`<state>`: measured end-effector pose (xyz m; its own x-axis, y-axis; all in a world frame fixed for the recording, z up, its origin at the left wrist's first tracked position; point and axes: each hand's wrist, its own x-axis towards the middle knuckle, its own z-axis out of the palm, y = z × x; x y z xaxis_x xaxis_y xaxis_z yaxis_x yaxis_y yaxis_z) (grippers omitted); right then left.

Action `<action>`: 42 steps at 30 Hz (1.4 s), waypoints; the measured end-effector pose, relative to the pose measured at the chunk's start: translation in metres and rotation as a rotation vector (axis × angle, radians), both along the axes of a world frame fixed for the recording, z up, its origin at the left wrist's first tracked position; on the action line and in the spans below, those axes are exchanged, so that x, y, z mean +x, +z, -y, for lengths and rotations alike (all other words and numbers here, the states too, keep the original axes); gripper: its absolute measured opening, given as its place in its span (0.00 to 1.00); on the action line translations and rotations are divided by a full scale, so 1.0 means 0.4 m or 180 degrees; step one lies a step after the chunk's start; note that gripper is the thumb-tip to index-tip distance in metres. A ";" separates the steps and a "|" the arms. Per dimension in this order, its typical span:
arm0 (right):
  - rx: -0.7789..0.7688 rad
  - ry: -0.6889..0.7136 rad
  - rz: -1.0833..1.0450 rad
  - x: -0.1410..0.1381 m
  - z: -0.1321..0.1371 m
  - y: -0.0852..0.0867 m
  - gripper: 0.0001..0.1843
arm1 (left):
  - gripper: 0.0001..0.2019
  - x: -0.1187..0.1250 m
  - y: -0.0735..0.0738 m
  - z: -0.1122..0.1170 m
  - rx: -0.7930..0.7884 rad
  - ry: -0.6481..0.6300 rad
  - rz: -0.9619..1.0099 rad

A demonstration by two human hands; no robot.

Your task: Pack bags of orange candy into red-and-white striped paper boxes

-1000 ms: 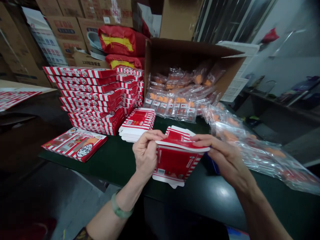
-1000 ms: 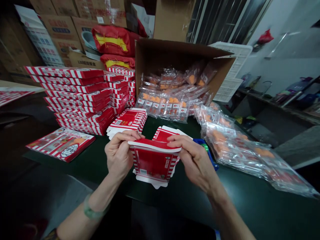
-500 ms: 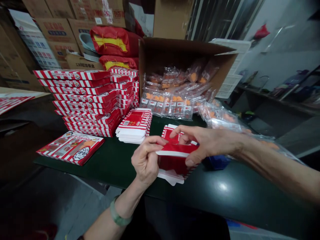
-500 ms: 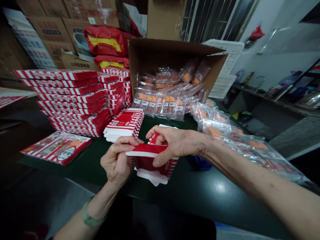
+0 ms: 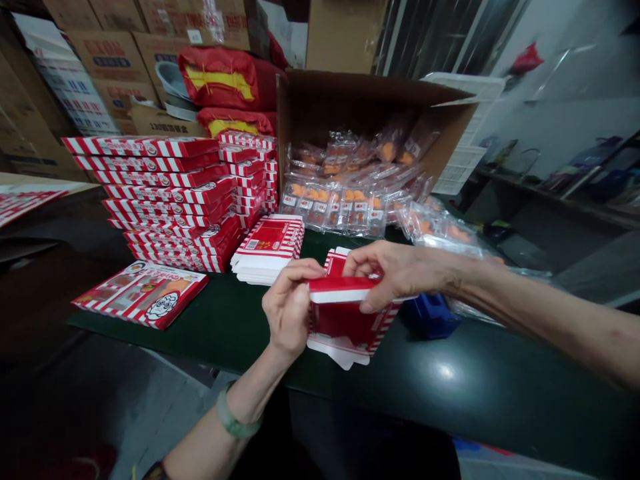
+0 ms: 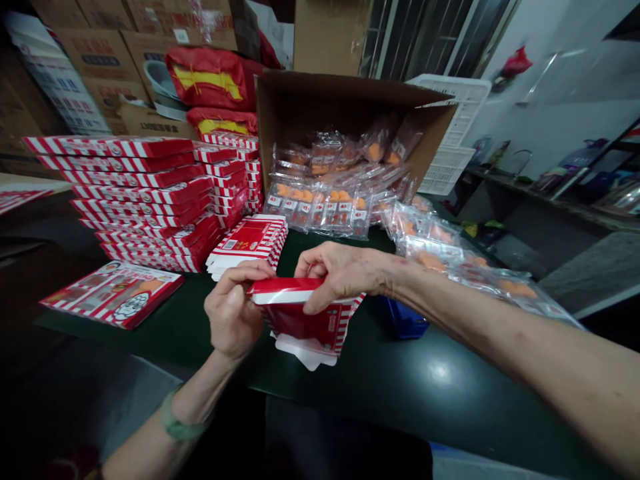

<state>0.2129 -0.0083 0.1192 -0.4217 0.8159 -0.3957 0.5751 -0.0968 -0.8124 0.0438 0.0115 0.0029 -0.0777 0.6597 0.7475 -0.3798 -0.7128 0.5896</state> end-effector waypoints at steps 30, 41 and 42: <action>0.0284 0.0124 0.0748 0.017 0.039 0.019 0.16 | 0.11 0.014 -0.006 0.012 -0.0388 -0.0030 -0.0376; -0.0286 -0.0168 0.0103 0.056 0.062 0.041 0.16 | 0.05 -0.027 -0.019 0.002 0.0178 -0.0165 -0.0662; -0.0279 -0.0189 0.0170 0.060 0.062 0.040 0.15 | 0.05 -0.029 -0.021 0.002 0.0187 -0.0158 -0.0669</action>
